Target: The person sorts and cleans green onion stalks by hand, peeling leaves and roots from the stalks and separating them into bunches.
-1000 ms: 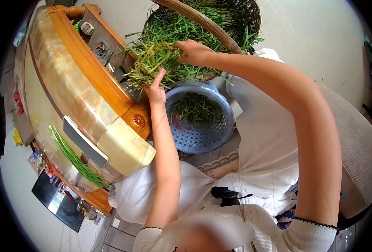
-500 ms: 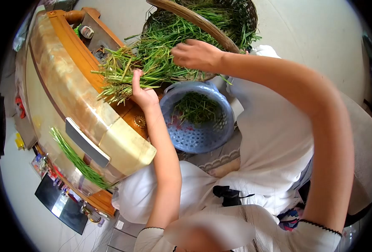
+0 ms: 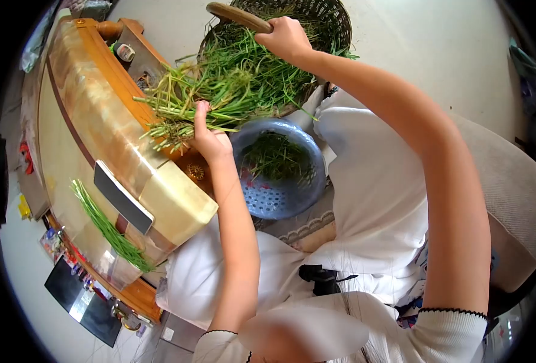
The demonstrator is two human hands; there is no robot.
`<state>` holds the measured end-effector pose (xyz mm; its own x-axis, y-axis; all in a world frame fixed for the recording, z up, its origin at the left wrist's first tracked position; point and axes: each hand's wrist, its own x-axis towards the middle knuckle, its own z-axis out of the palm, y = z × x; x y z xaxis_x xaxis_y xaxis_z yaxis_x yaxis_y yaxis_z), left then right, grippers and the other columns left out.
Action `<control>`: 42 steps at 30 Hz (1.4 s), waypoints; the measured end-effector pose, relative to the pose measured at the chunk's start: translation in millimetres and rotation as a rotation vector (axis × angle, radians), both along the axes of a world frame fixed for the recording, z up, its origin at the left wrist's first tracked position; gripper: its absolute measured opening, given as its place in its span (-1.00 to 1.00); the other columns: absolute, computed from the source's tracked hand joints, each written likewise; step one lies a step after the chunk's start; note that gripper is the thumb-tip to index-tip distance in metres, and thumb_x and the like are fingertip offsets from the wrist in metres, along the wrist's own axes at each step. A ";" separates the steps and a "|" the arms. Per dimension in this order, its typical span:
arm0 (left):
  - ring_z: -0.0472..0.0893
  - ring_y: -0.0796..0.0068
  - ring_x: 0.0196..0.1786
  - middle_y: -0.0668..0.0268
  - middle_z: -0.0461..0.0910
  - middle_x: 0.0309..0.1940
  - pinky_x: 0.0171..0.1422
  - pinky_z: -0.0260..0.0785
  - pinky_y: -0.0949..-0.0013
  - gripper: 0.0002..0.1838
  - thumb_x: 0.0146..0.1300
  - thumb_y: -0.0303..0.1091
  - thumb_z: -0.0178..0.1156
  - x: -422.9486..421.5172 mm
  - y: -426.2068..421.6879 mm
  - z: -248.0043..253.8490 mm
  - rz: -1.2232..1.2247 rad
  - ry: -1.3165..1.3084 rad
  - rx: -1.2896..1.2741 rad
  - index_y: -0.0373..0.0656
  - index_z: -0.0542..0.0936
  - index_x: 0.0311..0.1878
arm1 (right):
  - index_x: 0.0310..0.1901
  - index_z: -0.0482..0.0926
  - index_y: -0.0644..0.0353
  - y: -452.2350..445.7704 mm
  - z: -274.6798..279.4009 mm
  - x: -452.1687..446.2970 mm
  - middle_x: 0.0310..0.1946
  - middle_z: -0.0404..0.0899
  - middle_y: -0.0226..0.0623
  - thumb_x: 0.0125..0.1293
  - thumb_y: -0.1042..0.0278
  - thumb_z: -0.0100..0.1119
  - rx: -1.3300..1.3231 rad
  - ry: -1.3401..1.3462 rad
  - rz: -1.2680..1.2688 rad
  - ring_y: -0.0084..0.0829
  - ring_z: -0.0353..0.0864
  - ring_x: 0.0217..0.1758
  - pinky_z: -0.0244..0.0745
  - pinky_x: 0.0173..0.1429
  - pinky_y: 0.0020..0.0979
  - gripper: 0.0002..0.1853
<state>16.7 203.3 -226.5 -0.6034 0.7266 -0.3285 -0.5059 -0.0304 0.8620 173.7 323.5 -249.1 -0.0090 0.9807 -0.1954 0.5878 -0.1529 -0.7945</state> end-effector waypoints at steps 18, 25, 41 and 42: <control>0.35 0.54 -0.34 0.33 0.39 -0.49 -0.18 0.17 0.51 -0.90 -0.04 -0.42 0.00 7.8 39.1 135.0 -0.175 0.120 0.323 -0.25 0.41 -0.52 | -0.41 0.29 0.29 -16.5 18.5 8.0 -0.50 0.39 -0.12 0.05 0.08 -0.07 0.281 -0.277 -0.039 -0.21 0.39 -0.45 0.30 -0.38 -0.34 -0.64; 0.27 0.49 -0.35 0.35 0.25 -0.57 -0.07 0.07 0.42 -0.87 -0.03 -0.42 -0.03 9.1 -11.2 214.6 -0.346 0.128 0.464 -0.21 0.30 -0.61 | -0.22 0.20 0.43 -102.4 54.1 30.6 -0.25 0.34 0.18 -0.09 0.25 -0.02 -0.592 -0.786 1.007 -0.10 0.45 -0.28 0.33 -0.25 -0.18 -0.55; 0.39 0.50 -0.37 0.27 0.41 -0.43 -0.24 0.25 0.47 -0.84 -0.14 -0.61 0.03 -5.6 -191.7 155.2 -0.457 0.104 0.201 -0.32 0.42 -0.39 | -0.35 0.39 0.24 -144.1 101.9 15.3 -0.50 0.47 -0.24 0.02 0.39 -0.05 0.178 0.301 0.516 -0.36 0.47 -0.42 0.34 -0.34 -0.41 -0.84; 0.39 0.50 -0.37 0.27 0.41 -0.43 -0.24 0.26 0.47 -0.84 -0.14 -0.62 0.03 -8.8 -195.8 151.5 -0.471 0.087 0.157 -0.33 0.42 -0.38 | -0.32 0.39 0.23 -152.5 122.1 14.2 -0.47 0.47 -0.28 0.05 0.36 -0.05 0.178 0.474 0.476 -0.43 0.47 -0.38 0.32 -0.30 -0.43 -0.83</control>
<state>7.9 7.5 -75.0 -0.2180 0.9633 -0.1563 -0.4226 0.0512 0.9049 187.9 171.0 -127.1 -0.4909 0.8655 0.0998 0.1418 0.1924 -0.9710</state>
